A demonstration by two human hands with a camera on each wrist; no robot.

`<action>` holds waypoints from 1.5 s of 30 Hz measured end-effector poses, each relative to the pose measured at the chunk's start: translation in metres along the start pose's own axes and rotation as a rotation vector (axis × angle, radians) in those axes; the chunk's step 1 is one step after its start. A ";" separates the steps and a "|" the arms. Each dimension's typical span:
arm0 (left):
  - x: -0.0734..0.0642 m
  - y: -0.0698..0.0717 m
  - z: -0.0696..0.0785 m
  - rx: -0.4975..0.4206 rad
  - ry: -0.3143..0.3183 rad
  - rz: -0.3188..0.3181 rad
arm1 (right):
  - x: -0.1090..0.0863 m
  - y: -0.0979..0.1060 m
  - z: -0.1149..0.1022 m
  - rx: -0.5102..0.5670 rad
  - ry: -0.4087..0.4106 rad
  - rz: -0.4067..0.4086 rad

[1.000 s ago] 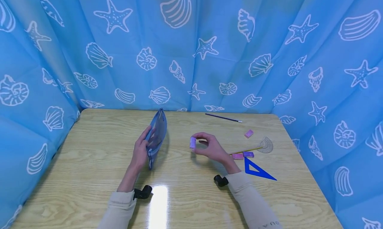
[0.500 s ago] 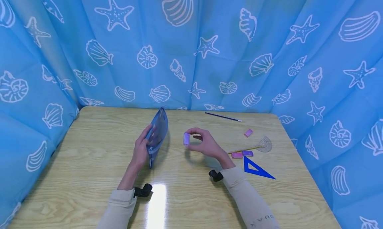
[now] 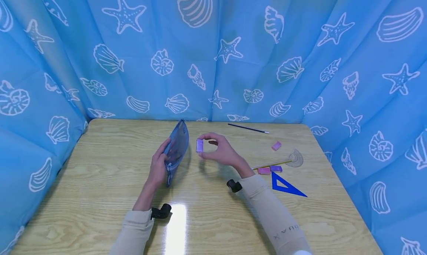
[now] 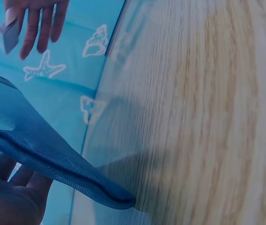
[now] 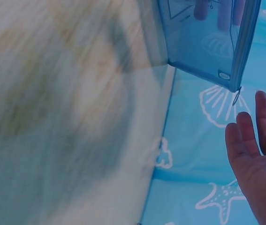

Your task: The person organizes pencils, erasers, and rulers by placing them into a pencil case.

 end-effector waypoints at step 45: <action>-0.002 -0.002 0.004 0.001 -0.020 0.015 | 0.056 -0.023 -0.039 -0.460 0.049 -0.032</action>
Point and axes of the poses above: each hand's wrist, its own x-axis towards the middle knuckle, its own y-axis out of the back of the hand, z = x × y, the point moved 9 cm from there along x, towards the middle knuckle, and after that the axes turned 6 degrees about -y, right-handed, at the moved point
